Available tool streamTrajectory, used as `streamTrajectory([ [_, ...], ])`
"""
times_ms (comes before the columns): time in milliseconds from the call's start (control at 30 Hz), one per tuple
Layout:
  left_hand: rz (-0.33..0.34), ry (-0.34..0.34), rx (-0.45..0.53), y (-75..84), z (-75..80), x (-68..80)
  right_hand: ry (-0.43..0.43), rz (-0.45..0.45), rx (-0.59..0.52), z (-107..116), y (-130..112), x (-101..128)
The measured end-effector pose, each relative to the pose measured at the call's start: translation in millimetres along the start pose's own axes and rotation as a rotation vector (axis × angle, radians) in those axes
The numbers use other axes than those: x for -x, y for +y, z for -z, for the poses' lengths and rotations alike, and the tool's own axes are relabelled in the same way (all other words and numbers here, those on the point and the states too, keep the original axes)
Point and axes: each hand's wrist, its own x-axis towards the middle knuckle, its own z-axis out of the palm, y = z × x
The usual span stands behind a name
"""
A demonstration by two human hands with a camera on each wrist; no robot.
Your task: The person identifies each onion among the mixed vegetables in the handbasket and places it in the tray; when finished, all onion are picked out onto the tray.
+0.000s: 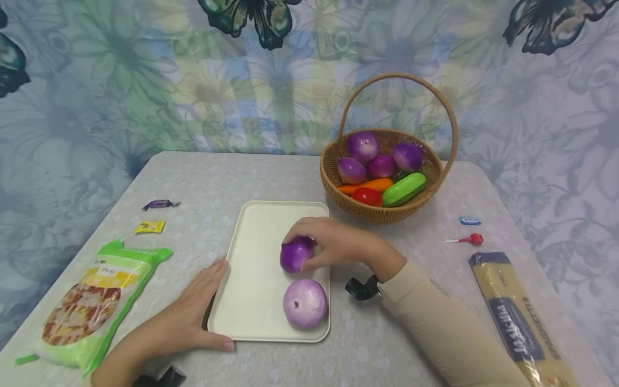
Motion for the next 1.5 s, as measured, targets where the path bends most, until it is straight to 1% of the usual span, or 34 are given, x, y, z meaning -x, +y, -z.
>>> streamTrajectory([
  [100, -0.005, 0.0, -0.003, 0.2, -0.2, -0.2, -0.001, -0.017, 0.019, 3, -2, 3],
  [267, -0.01, 0.002, -0.001, 0.7, -0.3, -0.3, -0.013, -0.06, 0.011, 7, -2, 9],
  [400, -0.015, 0.005, -0.006, 0.4, -0.5, -0.3, -0.007, -0.07, -0.003, 12, -3, 12],
  [567, -0.017, 0.009, 0.0, 0.0, -0.7, 0.1, 0.017, -0.116, 0.014, 22, -3, 14],
  [667, -0.018, 0.014, 0.0, 0.3, -0.8, -0.1, 0.07, -0.129, 0.036, 34, -5, 16],
  [767, -0.02, 0.018, -0.003, 0.7, -0.9, -0.3, 0.146, -0.099, 0.089, 50, -7, 17],
  [900, -0.024, 0.017, -0.006, 1.2, -0.6, -0.2, 0.254, -0.049, 0.176, 78, -12, 19],
  [1000, -0.024, 0.014, -0.008, 1.0, 0.0, 0.0, 0.318, -0.071, 0.22, 101, -17, 21],
  [1067, -0.024, 0.01, -0.009, 1.0, -0.5, -0.7, 0.346, -0.134, 0.231, 117, -18, 24],
  [1167, -0.019, 0.005, -0.009, 1.1, 0.6, -1.1, 0.37, -0.256, 0.239, 140, -14, 27],
  [1300, -0.014, 0.001, -0.006, 1.5, 2.6, -1.2, 0.396, -0.483, 0.211, 167, 0, 31],
  [1367, -0.014, 0.001, -0.007, 1.7, 3.3, -1.3, 0.415, -0.578, 0.226, 177, 8, 34],
  [1433, -0.014, -0.001, -0.006, 2.3, 4.0, -1.4, 0.436, -0.642, 0.258, 186, 15, 38],
  [1500, -0.016, -0.004, -0.005, 3.1, 4.7, -1.5, 0.454, -0.666, 0.299, 193, 22, 43],
])
